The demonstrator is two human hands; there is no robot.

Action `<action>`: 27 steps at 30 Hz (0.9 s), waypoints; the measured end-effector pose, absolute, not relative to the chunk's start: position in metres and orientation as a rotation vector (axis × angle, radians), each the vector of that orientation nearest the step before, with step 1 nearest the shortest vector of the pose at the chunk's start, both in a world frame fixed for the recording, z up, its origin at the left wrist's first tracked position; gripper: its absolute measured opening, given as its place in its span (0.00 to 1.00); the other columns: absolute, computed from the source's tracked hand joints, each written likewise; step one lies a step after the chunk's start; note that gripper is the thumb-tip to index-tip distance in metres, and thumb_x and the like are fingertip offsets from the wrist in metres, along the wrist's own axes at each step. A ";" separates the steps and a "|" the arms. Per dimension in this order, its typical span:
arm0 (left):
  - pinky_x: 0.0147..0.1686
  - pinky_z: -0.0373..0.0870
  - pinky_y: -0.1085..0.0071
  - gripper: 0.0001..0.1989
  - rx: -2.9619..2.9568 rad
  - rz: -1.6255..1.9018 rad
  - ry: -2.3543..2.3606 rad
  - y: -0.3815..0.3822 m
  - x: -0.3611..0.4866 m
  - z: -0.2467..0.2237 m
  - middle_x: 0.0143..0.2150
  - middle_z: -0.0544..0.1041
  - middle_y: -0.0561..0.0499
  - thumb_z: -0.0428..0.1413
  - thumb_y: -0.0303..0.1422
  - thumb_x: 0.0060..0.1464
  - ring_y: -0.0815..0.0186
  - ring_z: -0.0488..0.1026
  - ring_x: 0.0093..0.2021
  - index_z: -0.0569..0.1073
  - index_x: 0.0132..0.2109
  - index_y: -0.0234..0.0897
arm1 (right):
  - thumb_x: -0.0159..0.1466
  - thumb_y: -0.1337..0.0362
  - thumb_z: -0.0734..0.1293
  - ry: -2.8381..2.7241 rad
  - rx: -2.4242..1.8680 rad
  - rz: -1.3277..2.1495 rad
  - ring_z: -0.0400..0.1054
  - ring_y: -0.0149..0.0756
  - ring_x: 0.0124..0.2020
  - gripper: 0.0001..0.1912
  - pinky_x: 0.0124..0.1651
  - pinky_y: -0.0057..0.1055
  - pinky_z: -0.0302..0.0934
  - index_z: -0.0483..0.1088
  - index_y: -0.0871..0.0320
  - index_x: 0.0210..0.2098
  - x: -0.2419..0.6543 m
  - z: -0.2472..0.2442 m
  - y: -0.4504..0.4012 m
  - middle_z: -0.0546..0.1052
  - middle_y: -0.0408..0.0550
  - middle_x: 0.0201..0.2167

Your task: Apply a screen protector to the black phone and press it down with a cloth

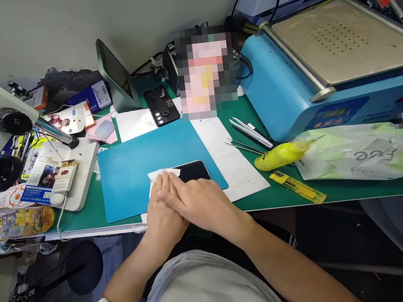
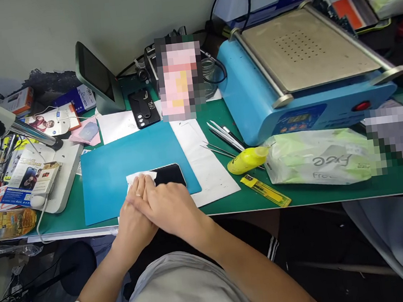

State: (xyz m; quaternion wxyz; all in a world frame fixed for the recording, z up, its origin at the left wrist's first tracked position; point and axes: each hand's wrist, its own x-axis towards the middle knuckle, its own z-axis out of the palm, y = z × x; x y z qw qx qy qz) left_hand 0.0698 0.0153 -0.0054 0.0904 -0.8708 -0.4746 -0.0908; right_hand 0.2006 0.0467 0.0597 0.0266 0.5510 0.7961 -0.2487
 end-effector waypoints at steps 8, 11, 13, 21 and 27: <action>0.68 0.65 0.48 0.27 -2.540 -0.234 -1.439 -0.001 0.082 -0.009 0.68 0.68 0.27 0.44 0.30 0.69 0.43 0.63 0.71 0.59 0.68 0.15 | 0.74 0.42 0.44 2.446 1.719 -0.751 0.80 0.48 0.37 0.41 0.35 0.37 0.66 0.58 0.69 0.69 0.207 0.057 0.032 0.84 0.56 0.37; 0.68 0.65 0.49 0.27 -2.567 -0.229 -1.441 -0.001 0.083 -0.010 0.67 0.69 0.27 0.44 0.30 0.69 0.43 0.64 0.71 0.60 0.68 0.15 | 0.75 0.43 0.45 2.445 1.722 -0.781 0.80 0.48 0.38 0.39 0.35 0.36 0.66 0.59 0.67 0.68 0.209 0.057 0.031 0.84 0.56 0.37; 0.68 0.65 0.48 0.27 -2.597 -0.221 -1.445 0.010 0.083 -0.008 0.68 0.68 0.26 0.44 0.30 0.69 0.43 0.63 0.71 0.59 0.69 0.16 | 0.75 0.44 0.45 2.435 1.743 -0.761 0.81 0.49 0.39 0.38 0.36 0.37 0.66 0.59 0.66 0.68 0.209 0.058 0.041 0.84 0.56 0.37; 0.67 0.65 0.47 0.29 -2.595 -0.274 -1.396 0.011 0.078 -0.008 0.68 0.67 0.26 0.45 0.29 0.68 0.43 0.60 0.73 0.54 0.71 0.16 | 0.75 0.44 0.46 2.447 1.737 -0.747 0.81 0.49 0.39 0.38 0.37 0.37 0.66 0.61 0.68 0.66 0.207 0.061 0.041 0.84 0.57 0.37; 0.66 0.67 0.48 0.27 -2.578 -0.235 -1.348 0.014 0.087 -0.009 0.67 0.69 0.27 0.45 0.30 0.69 0.42 0.65 0.69 0.59 0.69 0.16 | 0.75 0.44 0.46 2.430 1.799 -0.750 0.81 0.49 0.40 0.36 0.38 0.37 0.66 0.62 0.65 0.66 0.213 0.058 0.041 0.84 0.56 0.37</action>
